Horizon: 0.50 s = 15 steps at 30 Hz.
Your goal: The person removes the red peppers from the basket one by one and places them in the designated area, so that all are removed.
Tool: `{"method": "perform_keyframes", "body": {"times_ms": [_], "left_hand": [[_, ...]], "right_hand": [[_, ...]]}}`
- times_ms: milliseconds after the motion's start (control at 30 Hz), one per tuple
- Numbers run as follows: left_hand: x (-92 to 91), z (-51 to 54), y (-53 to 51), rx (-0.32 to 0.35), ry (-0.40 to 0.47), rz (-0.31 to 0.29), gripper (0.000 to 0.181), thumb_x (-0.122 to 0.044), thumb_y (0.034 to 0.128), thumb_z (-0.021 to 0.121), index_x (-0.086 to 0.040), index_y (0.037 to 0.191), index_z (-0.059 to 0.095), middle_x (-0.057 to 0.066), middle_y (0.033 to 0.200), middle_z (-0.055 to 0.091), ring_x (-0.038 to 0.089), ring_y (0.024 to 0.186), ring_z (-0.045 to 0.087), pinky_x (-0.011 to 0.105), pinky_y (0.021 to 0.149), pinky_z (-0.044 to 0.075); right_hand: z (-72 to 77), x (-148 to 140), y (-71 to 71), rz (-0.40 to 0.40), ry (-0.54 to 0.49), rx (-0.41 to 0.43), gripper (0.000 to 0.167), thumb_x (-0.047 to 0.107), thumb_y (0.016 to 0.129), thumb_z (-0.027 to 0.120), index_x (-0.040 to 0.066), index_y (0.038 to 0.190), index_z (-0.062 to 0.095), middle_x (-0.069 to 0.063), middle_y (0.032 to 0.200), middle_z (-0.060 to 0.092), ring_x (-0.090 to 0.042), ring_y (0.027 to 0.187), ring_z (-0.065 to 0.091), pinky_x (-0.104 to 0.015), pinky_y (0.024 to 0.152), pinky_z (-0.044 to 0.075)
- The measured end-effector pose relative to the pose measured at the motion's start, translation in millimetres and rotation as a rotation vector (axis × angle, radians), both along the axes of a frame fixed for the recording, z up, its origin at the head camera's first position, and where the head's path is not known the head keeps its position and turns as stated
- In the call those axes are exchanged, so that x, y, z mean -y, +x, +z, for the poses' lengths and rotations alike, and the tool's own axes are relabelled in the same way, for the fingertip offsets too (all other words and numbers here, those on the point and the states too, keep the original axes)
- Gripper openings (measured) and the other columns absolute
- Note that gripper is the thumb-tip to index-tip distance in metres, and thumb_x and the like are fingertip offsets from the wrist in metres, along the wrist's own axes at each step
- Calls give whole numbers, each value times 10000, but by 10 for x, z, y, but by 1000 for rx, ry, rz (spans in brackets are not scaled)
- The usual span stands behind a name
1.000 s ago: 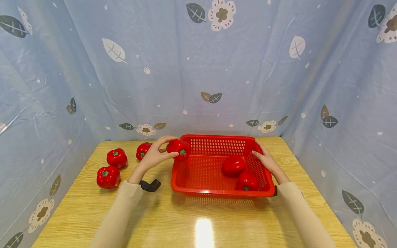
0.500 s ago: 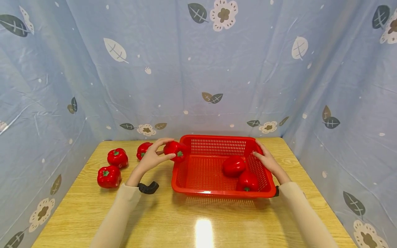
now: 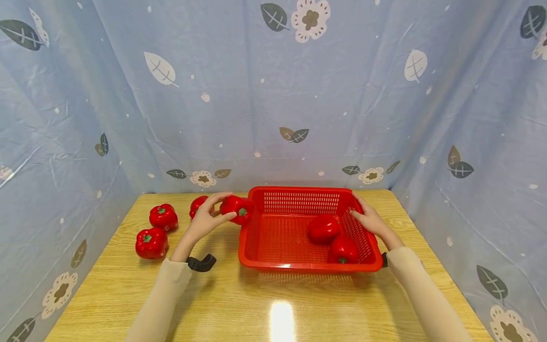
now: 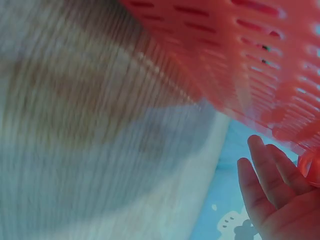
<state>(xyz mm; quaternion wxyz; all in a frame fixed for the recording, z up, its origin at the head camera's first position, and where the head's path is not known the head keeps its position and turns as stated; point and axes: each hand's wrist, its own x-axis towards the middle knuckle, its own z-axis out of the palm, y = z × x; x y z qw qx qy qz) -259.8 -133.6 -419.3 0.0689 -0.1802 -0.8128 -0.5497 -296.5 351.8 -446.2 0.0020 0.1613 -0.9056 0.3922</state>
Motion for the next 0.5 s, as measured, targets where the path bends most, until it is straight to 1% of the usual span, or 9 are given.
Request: {"method": "perform_keyframes", "body": {"times_ms": [33,133,233,367,500], "left_hand": [[5,-1,8,4,2,4,551,-310,773,753,-259,1276,531,-18,1335,473,220,1228,421,533,966,417],[18,13,43,10,-6,15,555,-264,785,746,-226,1291,520,26,1349,471,256,1229,416,540,961,418],[15,112,143,6,-12,19,551,-218,800,734,-168,1302,513,75,1348,471,283,1221,420,532,950,431],[16,222,256,-5,-2,13,541,-174,812,719,-118,1307,507,105,1333,474,294,1208,428,505,938,452],[38,201,280,6,53,-3,540,-135,817,710,-85,1310,495,123,1311,480,296,1201,428,494,946,448]], "right_hand": [[-2,0,-5,7,15,-9,658,155,961,478,-18,1469,96,-356,1434,213,-503,1229,352,-573,967,336],[-7,-3,-16,10,66,-33,654,138,951,481,-29,1463,109,-371,1428,203,-538,1245,298,-641,981,273],[-9,5,-23,5,107,-39,651,133,952,475,-23,1464,105,-379,1421,207,-554,1242,283,-653,982,260],[-3,28,-26,-3,138,-37,647,129,957,465,-14,1467,93,-384,1420,198,-567,1238,274,-656,981,257],[4,51,-23,-18,151,-21,648,113,952,457,-2,1470,85,-392,1405,221,-568,1197,334,-647,959,299]]}}
